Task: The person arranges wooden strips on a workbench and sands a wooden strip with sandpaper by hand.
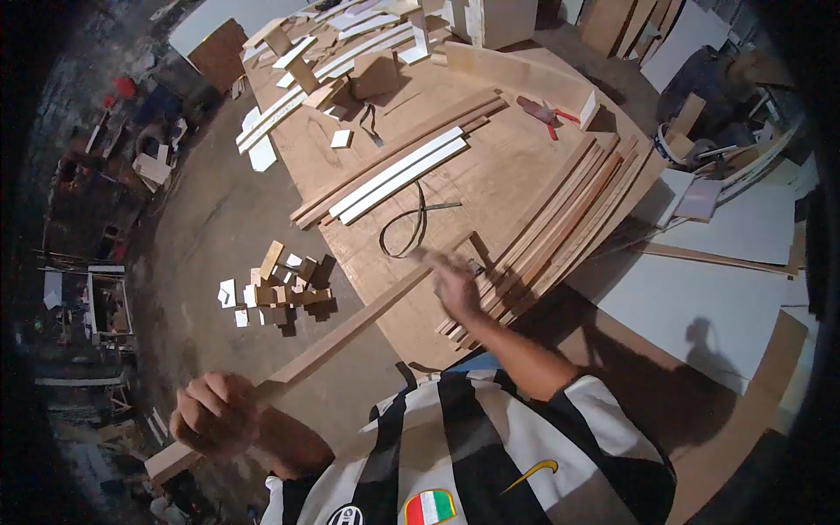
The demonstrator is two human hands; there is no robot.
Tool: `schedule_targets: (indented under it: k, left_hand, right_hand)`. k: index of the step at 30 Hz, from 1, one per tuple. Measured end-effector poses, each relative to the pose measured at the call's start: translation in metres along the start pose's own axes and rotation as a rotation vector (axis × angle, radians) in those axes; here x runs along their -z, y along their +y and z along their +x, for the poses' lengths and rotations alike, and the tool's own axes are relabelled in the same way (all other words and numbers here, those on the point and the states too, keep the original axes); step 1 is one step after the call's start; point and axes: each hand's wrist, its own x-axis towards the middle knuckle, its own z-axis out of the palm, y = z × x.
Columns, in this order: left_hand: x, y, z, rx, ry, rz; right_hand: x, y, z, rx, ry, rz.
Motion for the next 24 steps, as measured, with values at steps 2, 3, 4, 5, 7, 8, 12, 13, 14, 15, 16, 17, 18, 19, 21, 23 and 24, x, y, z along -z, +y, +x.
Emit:
schedule_targets:
  k: [2, 3, 4, 5, 7, 8, 12, 13, 14, 15, 16, 17, 18, 19, 21, 23, 24]
  left_hand:
    - [-0.009, -0.003, 0.003, -0.045, 0.028, -0.026]
    - [-0.010, -0.003, 0.002, -0.057, 0.037, -0.033]
    - [-0.007, 0.001, -0.002, -0.065, 0.117, -0.021]
    - [-0.003, 0.002, -0.005, -0.069, 0.156, -0.016]
    - [0.001, 0.002, -0.007, -0.065, 0.201, -0.010]
    - [0.001, 0.002, -0.008, -0.057, 0.185, -0.014]
    - [0.001, 0.003, -0.008, -0.037, 0.151, -0.011]
    - [0.001, 0.003, -0.008, -0.037, 0.151, -0.004]
    - [0.003, 0.003, -0.007, -0.035, 0.148, -0.003]
    - [0.005, 0.003, -0.007, -0.030, 0.138, 0.001]
    - [0.006, 0.003, -0.008, -0.030, 0.134, 0.012]
    - [0.009, 0.006, -0.011, -0.029, 0.131, 0.030]
    - [0.011, 0.010, -0.016, -0.030, 0.155, 0.062]
    - [0.010, 0.014, -0.021, -0.033, 0.223, 0.137]
    - [0.012, 0.012, -0.022, -0.019, 0.498, 0.282]
    - [-0.008, -0.007, 0.000, -0.019, -0.020, -0.080]
    - [-0.005, -0.006, -0.002, -0.017, -0.020, -0.080]
  right_hand:
    - [-0.006, -0.031, -0.009, 0.156, 0.000, 0.097]
    - [-0.007, -0.028, -0.012, 0.152, 0.000, 0.098]
    - [-0.007, -0.019, -0.013, 0.135, -0.023, 0.033]
    - [-0.008, -0.006, -0.016, 0.118, -0.045, -0.033]
    - [-0.006, 0.041, -0.013, -0.130, -0.092, -0.095]
    - [-0.006, 0.042, -0.013, -0.124, -0.037, -0.064]
    - [-0.004, -0.023, -0.022, 0.108, -0.046, 0.046]
    - [0.000, -0.035, -0.022, 0.092, -0.076, 0.161]
    - [-0.008, -0.016, -0.026, 0.062, -0.074, 0.050]
    - [-0.015, 0.009, -0.029, 0.032, -0.071, -0.062]
    - [-0.008, 0.024, -0.018, -0.326, -0.188, 0.015]
    - [0.000, 0.038, -0.011, -0.685, -0.304, 0.094]
    - [-0.013, 0.081, -0.026, -0.377, -0.081, -0.049]
    - [-0.012, 0.076, -0.026, -0.373, -0.082, -0.051]
    - [-0.017, 0.055, -0.030, -0.163, -0.069, 0.083]
    - [-0.002, -0.019, -0.028, 0.051, -0.055, 0.050]
    - [0.003, -0.024, -0.024, 0.088, -0.069, 0.035]
